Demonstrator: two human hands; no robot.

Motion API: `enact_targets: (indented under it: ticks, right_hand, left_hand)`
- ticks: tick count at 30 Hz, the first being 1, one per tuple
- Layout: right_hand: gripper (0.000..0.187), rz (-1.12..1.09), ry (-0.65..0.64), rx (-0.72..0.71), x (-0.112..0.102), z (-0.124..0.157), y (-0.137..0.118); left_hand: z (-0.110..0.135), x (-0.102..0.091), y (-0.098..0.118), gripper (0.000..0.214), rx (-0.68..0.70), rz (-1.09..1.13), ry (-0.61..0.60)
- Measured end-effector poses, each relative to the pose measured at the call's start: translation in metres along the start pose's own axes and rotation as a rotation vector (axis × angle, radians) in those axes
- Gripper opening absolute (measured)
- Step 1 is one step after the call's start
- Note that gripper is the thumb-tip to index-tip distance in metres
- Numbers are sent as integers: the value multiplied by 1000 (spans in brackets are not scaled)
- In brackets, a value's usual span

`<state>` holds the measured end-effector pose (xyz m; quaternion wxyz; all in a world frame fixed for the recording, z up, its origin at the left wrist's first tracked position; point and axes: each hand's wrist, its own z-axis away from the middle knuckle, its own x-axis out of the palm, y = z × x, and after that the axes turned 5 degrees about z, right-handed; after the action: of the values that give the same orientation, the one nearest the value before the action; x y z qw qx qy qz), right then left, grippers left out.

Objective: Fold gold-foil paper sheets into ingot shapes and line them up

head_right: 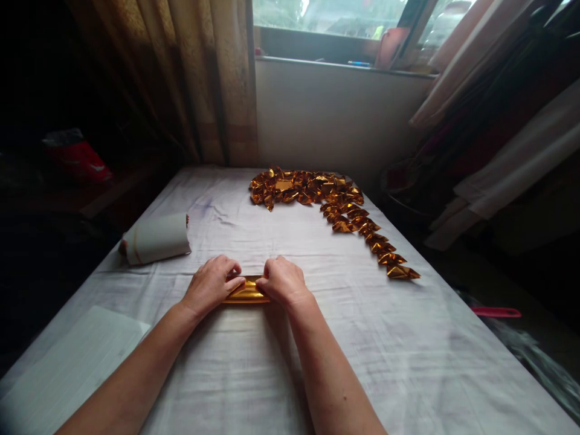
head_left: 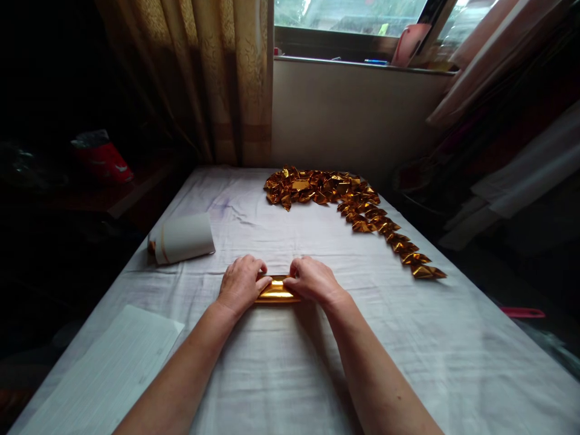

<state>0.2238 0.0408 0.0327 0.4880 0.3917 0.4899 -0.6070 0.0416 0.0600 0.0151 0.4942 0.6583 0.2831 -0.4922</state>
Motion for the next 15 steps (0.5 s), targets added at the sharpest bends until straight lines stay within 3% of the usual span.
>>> enact_targets:
  ticks: [3,8,12,15]
  right_hand:
    - [12,-5,5,-50,1,-1,1]
    - [29,24,16,-31,1,0,2]
    - [10,37,-24,-67,0,1,-1]
    - [7,20,-24,-100,-2,0,-1]
  left_hand:
    - [2,4,-1,12,49,19,26]
    - [4,9,-3,10,89,53,38]
    - [4,12,-5,13,95,78,35]
    - [4,11,-5,12,105,86,15]
